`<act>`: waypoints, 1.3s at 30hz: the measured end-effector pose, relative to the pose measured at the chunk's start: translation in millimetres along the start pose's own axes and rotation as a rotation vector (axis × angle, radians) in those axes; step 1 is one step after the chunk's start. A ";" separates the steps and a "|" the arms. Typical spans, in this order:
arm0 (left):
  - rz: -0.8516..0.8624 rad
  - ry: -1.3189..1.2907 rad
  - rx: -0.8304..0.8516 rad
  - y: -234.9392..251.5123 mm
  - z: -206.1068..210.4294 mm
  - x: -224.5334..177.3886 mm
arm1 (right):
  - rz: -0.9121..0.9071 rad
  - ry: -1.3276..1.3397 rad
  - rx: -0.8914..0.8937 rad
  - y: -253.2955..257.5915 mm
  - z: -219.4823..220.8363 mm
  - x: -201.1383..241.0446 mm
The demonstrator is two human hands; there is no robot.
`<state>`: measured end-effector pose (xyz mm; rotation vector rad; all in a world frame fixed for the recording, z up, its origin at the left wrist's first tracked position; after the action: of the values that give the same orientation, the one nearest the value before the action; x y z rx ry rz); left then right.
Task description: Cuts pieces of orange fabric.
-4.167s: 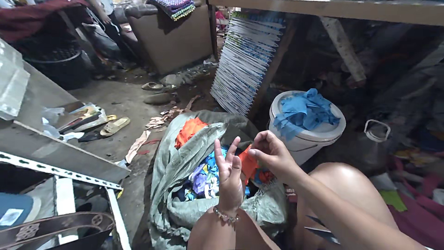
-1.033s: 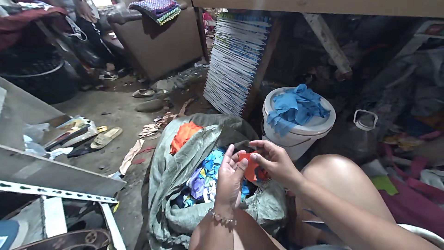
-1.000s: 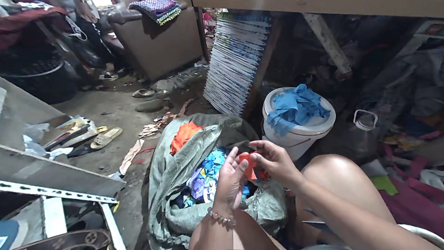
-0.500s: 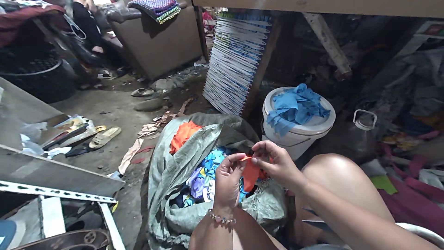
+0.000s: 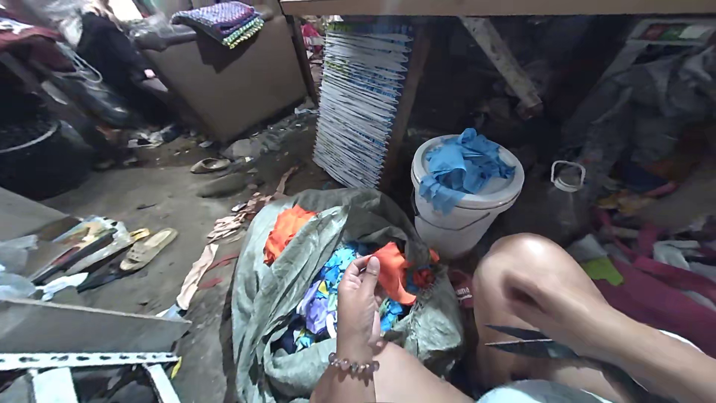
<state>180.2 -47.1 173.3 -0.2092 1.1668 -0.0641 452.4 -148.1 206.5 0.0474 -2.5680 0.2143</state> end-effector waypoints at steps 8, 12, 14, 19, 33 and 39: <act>-0.160 -0.037 -0.048 4.0 11.3 6.3 | 0.278 -0.161 0.042 -142.6 6.5 -73.0; -0.040 0.019 -0.021 -0.5 15.0 7.8 | 0.320 -0.122 0.013 -143.5 7.3 -80.0; 0.056 0.061 -0.012 -1.8 13.2 11.2 | 0.356 -0.139 0.044 -144.2 2.5 -80.6; 0.117 0.040 -0.049 -5.9 14.1 7.4 | 0.545 0.173 0.172 -140.5 -11.8 -72.8; -0.005 -0.054 0.129 -14.9 20.4 3.7 | 0.348 0.442 0.317 -61.1 30.0 -15.4; -0.006 0.026 0.151 -13.0 18.6 7.3 | 0.317 0.475 0.317 -48.5 36.4 -13.7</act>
<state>200.9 -58.5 176.2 -0.0787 1.1815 -0.1593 448.5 -202.1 175.8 -0.2637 -2.0367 0.6658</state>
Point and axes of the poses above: each hand's wrist, its own y-axis towards the middle knuckle, its own z-axis out of the palm, x = y × z, the point moved 1 cm from there along y, towards the middle knuckle, and after that the axes turned 7 degrees about z, right-handed, at the moved point
